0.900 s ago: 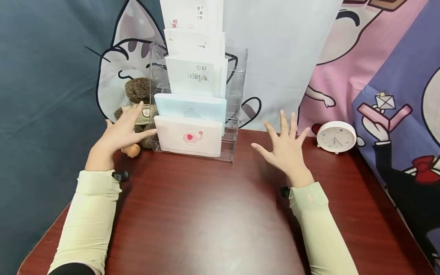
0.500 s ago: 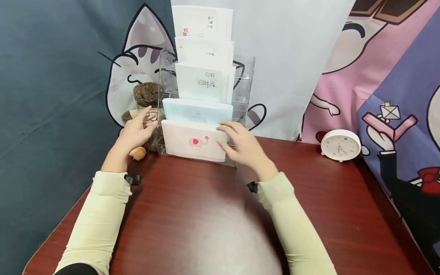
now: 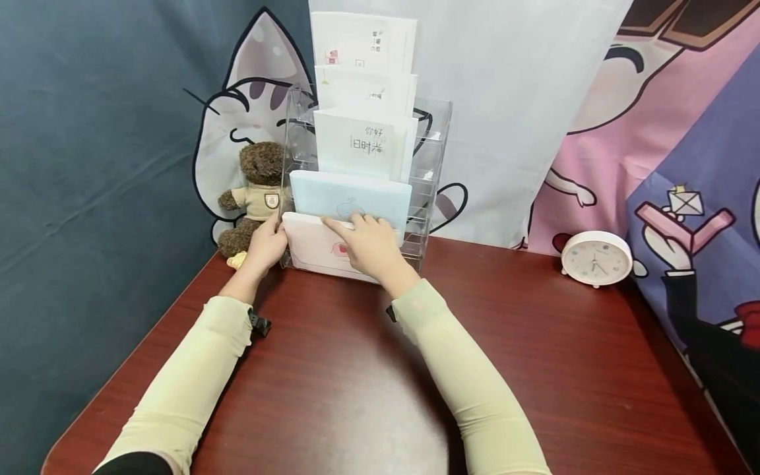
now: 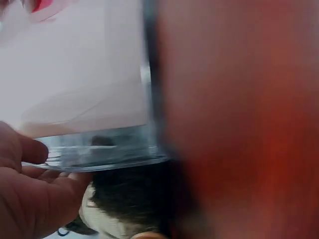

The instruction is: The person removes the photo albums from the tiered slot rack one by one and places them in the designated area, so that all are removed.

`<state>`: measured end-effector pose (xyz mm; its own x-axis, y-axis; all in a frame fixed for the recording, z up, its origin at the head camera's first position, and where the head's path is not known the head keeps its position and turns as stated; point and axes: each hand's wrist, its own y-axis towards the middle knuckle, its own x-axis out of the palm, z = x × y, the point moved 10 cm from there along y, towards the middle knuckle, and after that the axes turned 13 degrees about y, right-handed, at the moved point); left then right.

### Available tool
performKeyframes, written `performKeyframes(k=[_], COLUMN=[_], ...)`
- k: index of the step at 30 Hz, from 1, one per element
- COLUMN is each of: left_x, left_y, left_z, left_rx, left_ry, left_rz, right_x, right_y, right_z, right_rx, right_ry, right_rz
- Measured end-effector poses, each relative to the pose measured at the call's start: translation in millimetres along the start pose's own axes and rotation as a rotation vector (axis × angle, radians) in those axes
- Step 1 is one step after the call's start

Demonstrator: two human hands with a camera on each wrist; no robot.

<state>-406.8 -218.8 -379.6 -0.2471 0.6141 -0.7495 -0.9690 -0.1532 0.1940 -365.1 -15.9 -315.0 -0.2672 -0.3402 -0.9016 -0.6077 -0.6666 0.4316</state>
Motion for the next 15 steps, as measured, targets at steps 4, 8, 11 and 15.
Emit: performKeyframes(k=[4,8,11,15], left_x=[-4.5,-12.0,-14.6,-13.6], left_y=[-3.5,-6.9,-8.1,-9.8], left_z=[-9.4,-17.0,-25.6,-34.0], left_rx=[0.007,0.020,0.007,-0.024], left_ry=[-0.040,-0.076,-0.116,-0.155], left_rz=[0.120,0.185,0.217,0.251], right_x=[1.0,-2.0,-4.3,-9.2], right_y=[-1.3,-3.1,-7.8,-24.1], right_z=[-9.9,-12.4,-14.8,-22.2], right_rx=[-0.019,-0.019,-0.042,-0.103], right_ry=[-0.064,-0.021,0.010,0.042], right_rz=[-0.086,-0.137,-0.084,0.044])
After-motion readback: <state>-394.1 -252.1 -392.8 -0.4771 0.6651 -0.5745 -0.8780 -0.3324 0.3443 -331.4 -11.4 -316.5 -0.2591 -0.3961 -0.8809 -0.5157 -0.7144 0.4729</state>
